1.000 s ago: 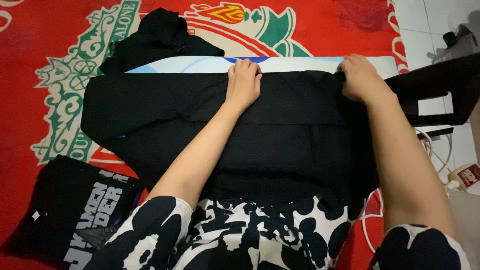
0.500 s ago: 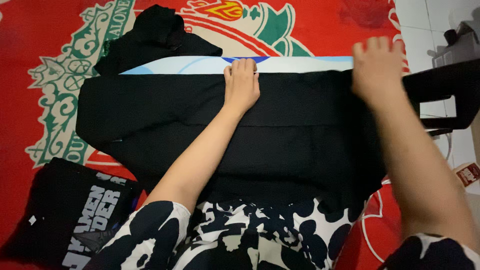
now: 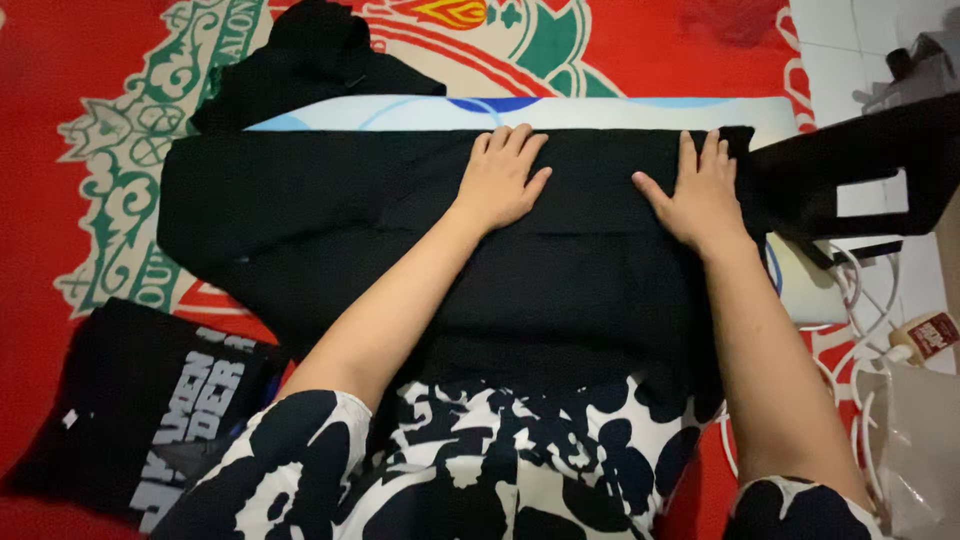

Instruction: The person irons t-shirts using an iron on an ironing board and then folds them.

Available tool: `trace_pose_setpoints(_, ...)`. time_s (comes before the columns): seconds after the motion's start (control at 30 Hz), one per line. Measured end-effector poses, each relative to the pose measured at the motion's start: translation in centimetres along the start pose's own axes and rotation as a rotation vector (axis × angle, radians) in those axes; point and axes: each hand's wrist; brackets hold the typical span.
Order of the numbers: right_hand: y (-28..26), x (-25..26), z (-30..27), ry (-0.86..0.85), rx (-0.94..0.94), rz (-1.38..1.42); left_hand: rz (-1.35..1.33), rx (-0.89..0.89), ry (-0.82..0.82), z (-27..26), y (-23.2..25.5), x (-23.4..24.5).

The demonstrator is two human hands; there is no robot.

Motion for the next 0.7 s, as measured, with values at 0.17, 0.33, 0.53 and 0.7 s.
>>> trace_pose_setpoints(0.17, -3.3, 1.9, -3.8, 0.092, 0.219, -0.026, 0.086, 0.059, -0.212, -5.2, 1.0, 1.8)
trace_pose_setpoints(0.33, -9.8, 3.2, -9.1, 0.107, 0.455, 0.202, 0.068, 0.024, -0.191, -11.0, 1.3, 6.6)
trace_pose_setpoints(0.53, -17.6, 3.2, -13.4, 0.047, 0.695, 0.325, -0.013, -0.053, -0.19, -17.4, 1.1, 12.6)
trace_pose_setpoints(0.7, -21.6, 3.3, -14.2, -0.014, 0.76, 0.386, -0.077, -0.205, -0.162, -23.4, 0.4, 18.0)
Point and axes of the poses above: each hand's wrist, its own z-axis towards the middle knuckle, its own x-axis out of the back of the hand, y = z × x, and after that the axes turned 7 degrees about -z, right-handed
